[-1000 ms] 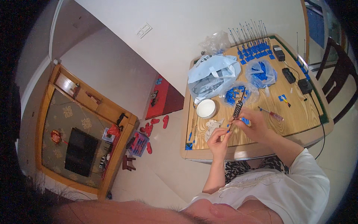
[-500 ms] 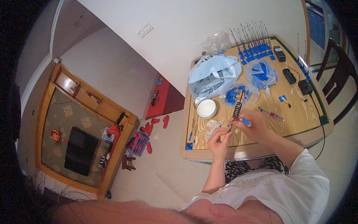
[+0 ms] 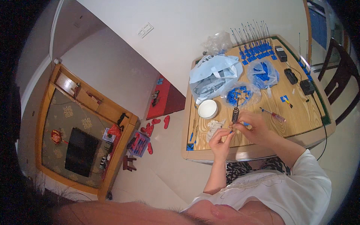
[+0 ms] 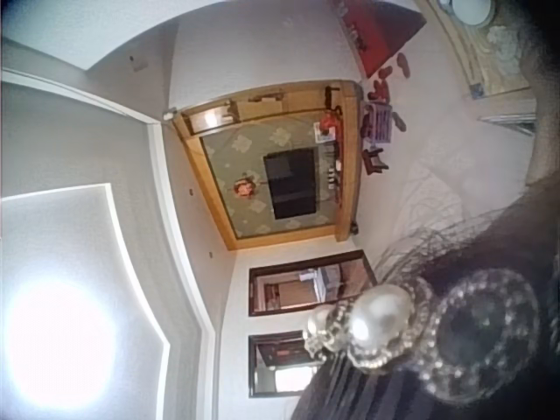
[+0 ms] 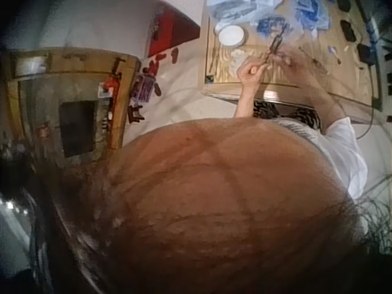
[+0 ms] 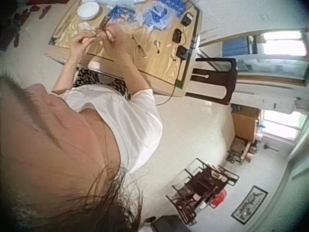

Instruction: The person assembles small electronic components and wire coils onto blue base pieces using a manual assembly tool.

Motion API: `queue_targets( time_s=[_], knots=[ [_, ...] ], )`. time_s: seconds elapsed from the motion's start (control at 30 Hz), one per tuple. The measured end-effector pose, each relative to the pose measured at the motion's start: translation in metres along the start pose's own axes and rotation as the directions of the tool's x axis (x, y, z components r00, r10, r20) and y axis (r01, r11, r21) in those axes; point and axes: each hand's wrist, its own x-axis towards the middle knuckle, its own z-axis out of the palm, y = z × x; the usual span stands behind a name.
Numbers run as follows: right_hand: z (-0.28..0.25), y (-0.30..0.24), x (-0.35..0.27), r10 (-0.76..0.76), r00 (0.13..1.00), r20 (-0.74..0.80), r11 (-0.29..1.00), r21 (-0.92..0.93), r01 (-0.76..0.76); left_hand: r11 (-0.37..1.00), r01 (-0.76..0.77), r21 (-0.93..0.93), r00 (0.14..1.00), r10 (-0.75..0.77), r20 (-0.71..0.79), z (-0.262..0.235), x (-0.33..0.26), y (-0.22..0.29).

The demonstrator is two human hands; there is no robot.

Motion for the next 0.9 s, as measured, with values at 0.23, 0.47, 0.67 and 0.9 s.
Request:
queue_targets(
  time_s=[0.23, 0.47, 0.67, 0.9],
  knots=[
    [-0.001, -0.004, 0.001, 0.031, 0.999, 0.027, 0.998, -0.061, -0.029, 0.990, -0.094, 0.101, 0.995, 0.097, -0.024, 0.000, 0.002, 0.005],
    [0.015, 0.028, -0.029, 0.120, 0.985, 0.126, 0.983, -0.156, -0.100, 0.984, 0.044, 0.172, 0.997, -0.055, 0.057, 0.008, -0.018, -0.043],
    [0.000, 0.058, -0.045, 0.289, 0.945, -0.156, 0.946, -0.105, -0.307, 0.956, 0.228, 0.184, 0.971, -0.237, 0.031, 0.009, -0.051, -0.094],
    [-0.035, 0.132, -0.079, 0.744, 0.668, 0.035, 0.561, -0.575, -0.595, 0.969, 0.189, 0.160, 0.982, -0.187, -0.029, 0.019, -0.050, -0.121]
  ],
)
